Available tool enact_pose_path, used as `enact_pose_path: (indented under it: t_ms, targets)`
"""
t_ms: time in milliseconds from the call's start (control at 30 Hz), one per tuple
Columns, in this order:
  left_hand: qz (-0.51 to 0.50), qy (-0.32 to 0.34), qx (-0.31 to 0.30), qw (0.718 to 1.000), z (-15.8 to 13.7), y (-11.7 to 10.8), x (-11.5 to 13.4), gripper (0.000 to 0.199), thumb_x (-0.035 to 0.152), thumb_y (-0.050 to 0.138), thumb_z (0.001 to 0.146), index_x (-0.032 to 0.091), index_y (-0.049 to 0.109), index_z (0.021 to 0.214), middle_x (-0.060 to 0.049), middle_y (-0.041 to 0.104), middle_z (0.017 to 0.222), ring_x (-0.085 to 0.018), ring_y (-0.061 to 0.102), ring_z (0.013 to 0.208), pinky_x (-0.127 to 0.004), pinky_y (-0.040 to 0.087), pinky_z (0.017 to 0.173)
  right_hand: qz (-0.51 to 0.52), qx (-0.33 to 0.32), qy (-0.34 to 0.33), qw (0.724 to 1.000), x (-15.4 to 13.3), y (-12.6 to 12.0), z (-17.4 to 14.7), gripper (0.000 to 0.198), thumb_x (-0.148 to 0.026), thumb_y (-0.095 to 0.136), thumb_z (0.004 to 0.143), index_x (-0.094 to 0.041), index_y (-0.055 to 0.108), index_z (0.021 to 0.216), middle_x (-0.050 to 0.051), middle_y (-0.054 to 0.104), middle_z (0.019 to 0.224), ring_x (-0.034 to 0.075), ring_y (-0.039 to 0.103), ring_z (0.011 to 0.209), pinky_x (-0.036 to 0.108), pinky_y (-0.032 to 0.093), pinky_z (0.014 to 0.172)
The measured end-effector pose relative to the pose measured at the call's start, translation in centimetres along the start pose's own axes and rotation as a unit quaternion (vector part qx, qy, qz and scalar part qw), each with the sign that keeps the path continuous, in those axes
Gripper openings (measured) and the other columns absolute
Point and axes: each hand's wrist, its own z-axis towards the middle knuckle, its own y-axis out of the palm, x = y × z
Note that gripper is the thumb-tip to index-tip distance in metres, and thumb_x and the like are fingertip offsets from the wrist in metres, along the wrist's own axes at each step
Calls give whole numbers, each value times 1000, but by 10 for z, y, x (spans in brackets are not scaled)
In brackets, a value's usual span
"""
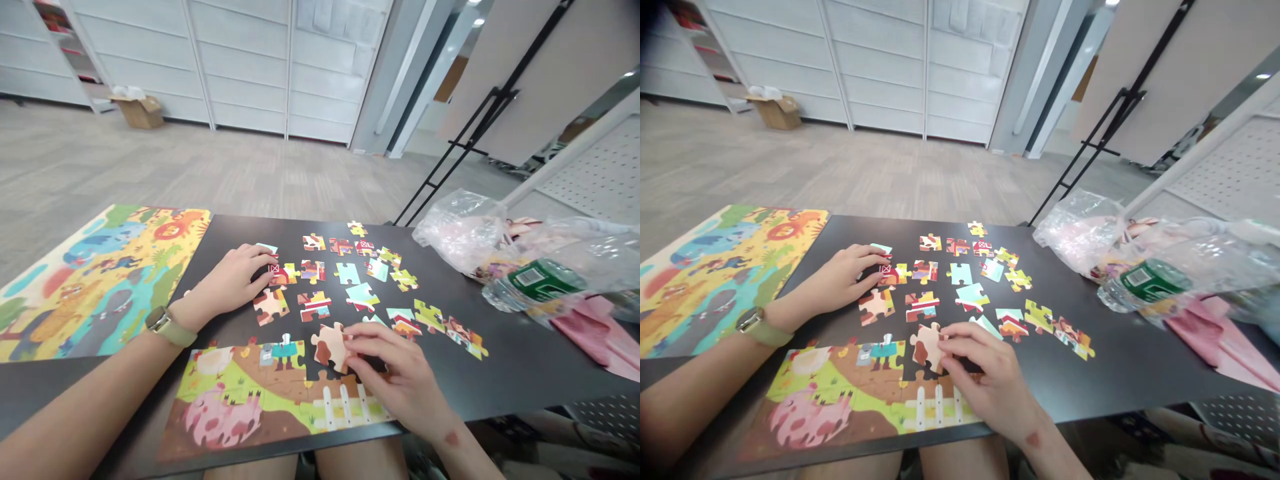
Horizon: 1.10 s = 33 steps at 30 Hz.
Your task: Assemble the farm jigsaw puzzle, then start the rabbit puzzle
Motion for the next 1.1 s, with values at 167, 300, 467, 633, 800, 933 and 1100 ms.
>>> enact_pose_path:
  t_ms: [167,300,467,633,800,933,1100]
  targets:
    - [-17,22,39,999,-1,-12,15,28,35,49,101,21,69,116,-11,65,128,-30,57,119,-48,45,102,81,-13,89,993,-7,-6,16,14,-13,64,90,-22,75,89,3,75,88,14,72,79,23,57,70]
    - [-127,111,-10,986,-7,-17,50,11,26,56,95,21,65,90,-4,65,88,-21,60,85,-33,47,79,187,-120,229,948,-7,-2,33,7,-19,65,87,-18,72,87,3,72,81,14,68,71,23,56,63]
    - [-232,174,-123,949,-17,-7,80,5,21,65,84,21,61,87,1,62,81,-15,57,72,-27,41,66,193,-163,279,927,2,9,43,28,-23,65,84,-15,76,109,4,70,82,12,64,68,24,55,61]
    - [-216,176,-127,952,-17,-7,80,14,24,69,83,20,62,94,0,64,86,-17,59,76,-29,42,68,171,-174,277,929,10,15,49,35,-24,62,87,-18,74,119,2,66,82,10,62,65,21,53,56]
    - [-181,175,-139,958,-17,-6,79,9,24,67,89,22,64,97,0,65,86,-19,61,81,-30,41,69,134,-198,219,946,11,13,50,35,-22,62,88,-21,73,121,8,66,108,8,61,61,21,55,53]
    - [-172,174,-141,959,-18,-5,81,5,20,61,91,22,63,95,0,62,82,-18,59,77,-32,38,69,82,-215,153,961,9,11,49,30,-15,65,86,-20,74,113,1,65,82,9,58,57,21,51,54]
    - [-195,150,-143,959,-20,-5,84,10,18,53,93,23,61,94,-1,62,87,-19,57,79,-33,39,70,68,-231,76,968,4,9,52,19,-9,60,89,-18,73,99,2,68,84,12,62,72,22,49,63]
